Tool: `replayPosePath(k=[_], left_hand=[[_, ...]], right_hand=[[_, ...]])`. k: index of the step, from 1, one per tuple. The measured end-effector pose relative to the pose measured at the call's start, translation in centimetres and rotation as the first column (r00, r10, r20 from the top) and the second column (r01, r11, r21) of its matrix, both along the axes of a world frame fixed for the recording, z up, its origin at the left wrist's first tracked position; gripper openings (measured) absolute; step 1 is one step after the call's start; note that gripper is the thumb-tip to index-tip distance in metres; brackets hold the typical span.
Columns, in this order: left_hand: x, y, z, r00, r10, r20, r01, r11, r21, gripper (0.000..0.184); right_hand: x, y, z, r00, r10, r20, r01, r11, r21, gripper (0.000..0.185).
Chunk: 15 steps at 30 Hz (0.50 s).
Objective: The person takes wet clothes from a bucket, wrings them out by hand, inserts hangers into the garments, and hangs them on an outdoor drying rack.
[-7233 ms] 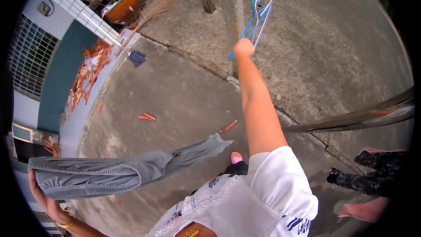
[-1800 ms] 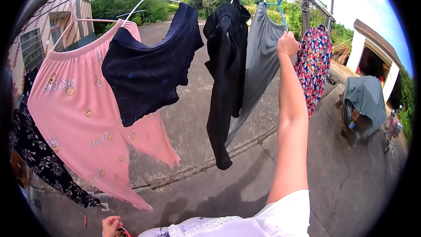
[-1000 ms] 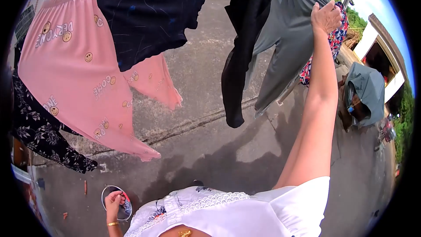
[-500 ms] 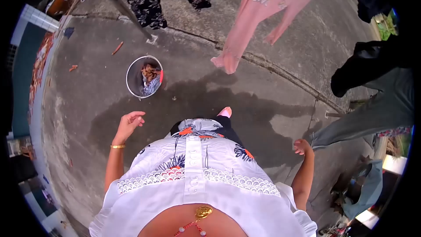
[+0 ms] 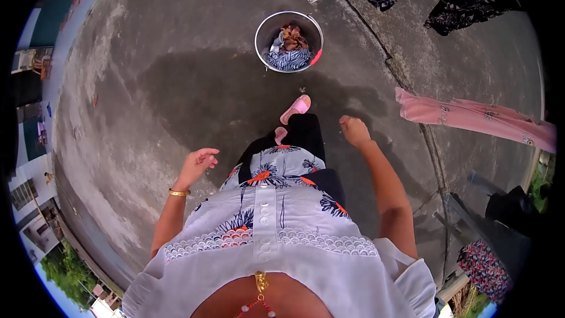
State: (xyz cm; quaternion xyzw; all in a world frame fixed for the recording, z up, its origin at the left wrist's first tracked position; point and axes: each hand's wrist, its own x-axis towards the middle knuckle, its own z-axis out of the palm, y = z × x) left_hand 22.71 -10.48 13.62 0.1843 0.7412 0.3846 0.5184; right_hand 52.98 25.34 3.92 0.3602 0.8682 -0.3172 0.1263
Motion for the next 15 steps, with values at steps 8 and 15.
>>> replayPosePath(k=[8,15], left_hand=[[0.5,-5.6,-4.9,0.953,0.241,0.186,-0.202,0.958,-0.206,0.022],[-2.2,-5.6,-6.9,0.848,0.501,0.172,-0.389,0.809,-0.441,0.021]], right_hand=[[-21.9,4.3,-16.0,0.989,-0.016,-0.145,-0.004,0.99,-0.139,0.013],[-29.2,8.8,-37.3,0.884,-0.392,0.255,0.405,0.914,0.002,0.06]])
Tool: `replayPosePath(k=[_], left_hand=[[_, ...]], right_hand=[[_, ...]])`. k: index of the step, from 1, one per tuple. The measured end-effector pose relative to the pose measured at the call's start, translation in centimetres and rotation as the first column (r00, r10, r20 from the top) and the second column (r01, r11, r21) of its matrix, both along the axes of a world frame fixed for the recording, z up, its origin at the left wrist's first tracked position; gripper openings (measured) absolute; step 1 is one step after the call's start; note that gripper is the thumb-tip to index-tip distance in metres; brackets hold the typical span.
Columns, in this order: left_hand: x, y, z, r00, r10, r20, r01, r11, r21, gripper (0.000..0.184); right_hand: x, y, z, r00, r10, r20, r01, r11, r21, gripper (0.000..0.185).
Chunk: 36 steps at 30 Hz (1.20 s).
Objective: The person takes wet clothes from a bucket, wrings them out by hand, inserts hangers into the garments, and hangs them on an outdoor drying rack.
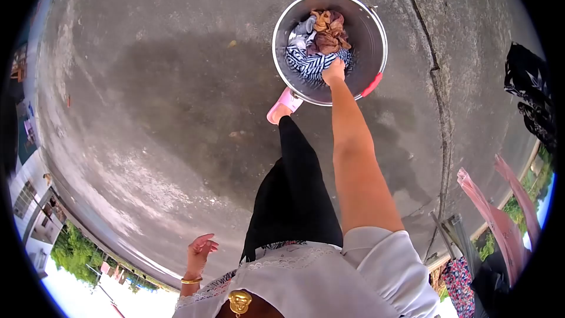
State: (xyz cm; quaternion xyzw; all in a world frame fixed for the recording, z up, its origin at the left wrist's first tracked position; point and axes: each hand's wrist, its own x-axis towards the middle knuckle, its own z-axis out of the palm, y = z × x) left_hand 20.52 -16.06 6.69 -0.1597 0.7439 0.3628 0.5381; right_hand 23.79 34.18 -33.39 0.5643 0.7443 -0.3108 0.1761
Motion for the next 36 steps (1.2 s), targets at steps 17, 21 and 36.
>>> replayPosePath(k=[17,21,36], left_hand=[[-8.0,7.2,0.8,0.996,0.087,-0.003,-0.087,0.996,0.023,0.022],[-7.6,6.8,0.9,0.995,0.104,0.01,-0.102,0.989,-0.107,0.021],[-9.6,12.3,-2.2,0.973,-0.229,-0.04,0.232,0.95,0.209,0.024]], right_hand=[[4.9,-1.9,1.4,0.992,-0.07,-0.105,0.056,0.99,-0.129,0.019],[0.3,0.4,-0.3,0.534,-0.841,-0.081,0.733,0.509,-0.452,0.063],[3.3,-4.7,16.2,0.765,-0.206,-0.611,0.197,0.977,-0.083,0.013]])
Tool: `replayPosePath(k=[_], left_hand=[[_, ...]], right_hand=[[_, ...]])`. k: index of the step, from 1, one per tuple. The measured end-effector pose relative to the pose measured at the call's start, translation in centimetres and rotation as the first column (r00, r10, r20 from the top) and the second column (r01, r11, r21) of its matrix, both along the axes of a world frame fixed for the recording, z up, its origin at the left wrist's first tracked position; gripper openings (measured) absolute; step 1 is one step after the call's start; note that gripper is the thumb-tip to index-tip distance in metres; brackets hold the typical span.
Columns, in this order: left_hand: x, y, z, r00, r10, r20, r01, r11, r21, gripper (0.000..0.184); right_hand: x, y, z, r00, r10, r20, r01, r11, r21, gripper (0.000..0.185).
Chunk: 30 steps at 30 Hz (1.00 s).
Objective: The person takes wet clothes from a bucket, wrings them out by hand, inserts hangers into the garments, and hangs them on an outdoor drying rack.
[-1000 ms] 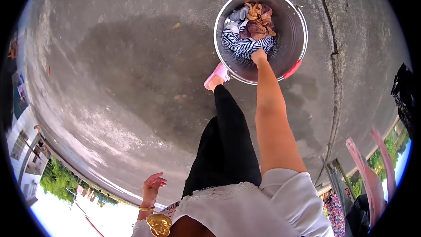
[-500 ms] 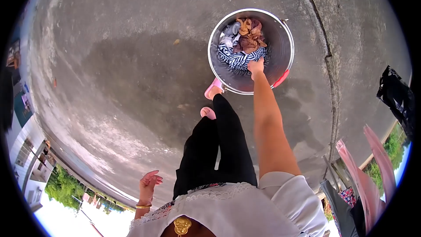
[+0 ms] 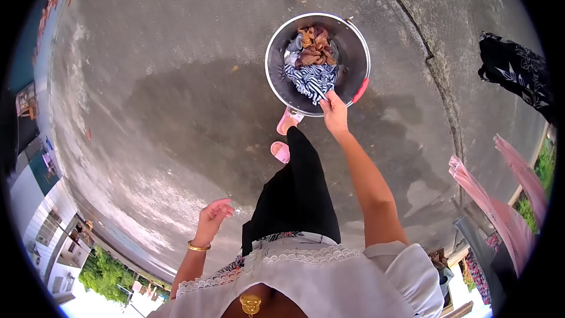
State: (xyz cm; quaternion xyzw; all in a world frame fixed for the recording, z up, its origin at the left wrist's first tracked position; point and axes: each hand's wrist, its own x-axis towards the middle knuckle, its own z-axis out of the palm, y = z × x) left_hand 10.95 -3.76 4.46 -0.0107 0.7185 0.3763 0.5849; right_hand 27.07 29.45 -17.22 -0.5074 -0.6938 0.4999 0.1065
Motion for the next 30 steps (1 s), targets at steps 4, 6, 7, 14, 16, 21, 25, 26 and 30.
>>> replayPosePath(k=[4,6,7,14,16,21,25,26,30], left_hand=[[-2.6,11.2,1.1,0.902,-0.353,-0.248,0.411,0.877,0.248,0.032],[-3.3,16.3,2.1,0.744,-0.476,-0.469,0.639,0.712,0.292,0.047],[-3.6,18.0,1.8,0.65,-0.505,-0.568,0.726,0.634,0.268,0.059],[-4.8,26.7,2.4,0.687,-0.302,-0.661,0.66,0.64,0.393,0.081],[-6.0,27.8,3.1,0.79,-0.36,-0.496,0.598,0.629,0.497,0.031],[-14.1,27.4,9.5,0.921,-0.17,-0.352,0.353,0.747,0.563,0.02],[-19.6,28.6,20.1,0.547,0.054,-0.835,0.672,0.566,0.477,0.024],[-19.5,28.4,22.5,0.496,0.052,-0.867,0.729,0.517,0.448,0.025],[-14.5,25.7,27.3,0.47,-0.249,-0.847,0.88,0.057,0.471,0.031]], right_hand=[[-1.5,-0.5,12.6,0.973,0.081,-0.214,-0.06,0.993,0.102,0.011],[-2.3,-0.1,17.7,0.924,-0.006,-0.382,0.005,1.0,-0.006,0.011],[-3.1,0.3,20.2,0.843,-0.102,-0.529,0.041,0.991,-0.126,0.012],[-5.2,4.9,36.4,0.384,-0.41,-0.827,-0.124,0.865,-0.486,0.022],[-5.7,7.0,38.3,0.351,-0.315,-0.882,-0.097,0.924,-0.369,0.019],[-6.9,13.3,42.3,0.981,-0.089,-0.171,0.171,0.808,0.564,0.018],[-10.2,14.8,42.5,0.643,-0.182,-0.744,0.212,0.976,-0.055,0.015],[-11.4,14.7,43.5,0.468,-0.318,-0.824,0.174,0.948,-0.267,0.011],[-17.0,18.3,42.5,0.053,-0.477,-0.877,-0.027,0.878,-0.479,0.018]])
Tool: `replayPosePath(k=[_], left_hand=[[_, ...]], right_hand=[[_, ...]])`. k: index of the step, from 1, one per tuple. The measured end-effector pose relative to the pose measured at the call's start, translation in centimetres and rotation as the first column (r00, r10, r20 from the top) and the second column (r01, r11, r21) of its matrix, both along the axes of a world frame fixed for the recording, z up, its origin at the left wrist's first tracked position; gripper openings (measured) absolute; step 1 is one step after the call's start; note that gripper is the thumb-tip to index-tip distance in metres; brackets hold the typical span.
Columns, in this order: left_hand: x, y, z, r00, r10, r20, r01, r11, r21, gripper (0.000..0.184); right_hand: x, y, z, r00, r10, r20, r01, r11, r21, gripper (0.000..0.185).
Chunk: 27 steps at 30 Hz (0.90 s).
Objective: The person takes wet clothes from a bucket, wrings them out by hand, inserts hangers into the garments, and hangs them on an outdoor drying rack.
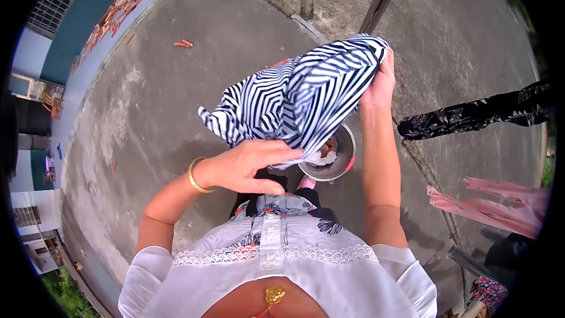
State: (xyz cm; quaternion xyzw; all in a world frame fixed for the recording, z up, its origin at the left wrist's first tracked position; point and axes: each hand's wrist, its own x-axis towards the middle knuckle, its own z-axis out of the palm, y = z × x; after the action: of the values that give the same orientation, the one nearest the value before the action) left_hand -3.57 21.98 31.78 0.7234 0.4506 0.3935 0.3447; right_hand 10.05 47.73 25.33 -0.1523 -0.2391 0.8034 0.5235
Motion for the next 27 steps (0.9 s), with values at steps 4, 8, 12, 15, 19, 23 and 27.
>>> replayPosePath(k=[4,8,12,15,19,23,27], left_hand=[[-4.1,1.0,-0.9,0.967,-0.249,0.051,0.253,0.965,-0.073,0.03],[-12.0,4.0,-2.6,0.811,0.327,0.485,-0.221,0.939,-0.263,0.023],[-19.7,7.2,-3.5,0.75,0.479,0.455,-0.312,0.864,-0.395,0.036],[-22.6,9.3,-5.0,0.779,0.6,0.183,-0.572,0.799,-0.187,0.057],[-23.5,11.2,-4.5,0.874,0.225,0.43,-0.026,0.906,-0.423,0.071],[-23.9,11.2,-2.9,0.755,0.065,0.652,0.312,0.84,-0.445,0.052],[-26.2,14.2,-2.2,0.203,0.372,0.906,0.196,0.891,-0.41,0.025]], right_hand=[[-5.8,0.6,-0.6,0.928,0.049,0.371,-0.207,0.893,0.4,0.032],[-11.5,-1.6,5.4,0.946,-0.011,0.324,-0.178,0.819,0.545,0.024],[-14.1,-0.4,8.7,0.965,0.125,0.23,-0.207,0.902,0.378,0.024],[-15.5,0.9,11.0,0.971,0.181,0.159,-0.222,0.927,0.302,0.024],[-18.9,-0.6,14.9,0.88,0.472,-0.056,-0.436,0.849,0.297,0.025],[-20.1,0.8,15.0,0.907,0.42,0.035,-0.415,0.876,0.245,0.022],[-21.3,3.8,14.9,0.858,0.495,0.133,-0.499,0.747,0.44,0.007]])
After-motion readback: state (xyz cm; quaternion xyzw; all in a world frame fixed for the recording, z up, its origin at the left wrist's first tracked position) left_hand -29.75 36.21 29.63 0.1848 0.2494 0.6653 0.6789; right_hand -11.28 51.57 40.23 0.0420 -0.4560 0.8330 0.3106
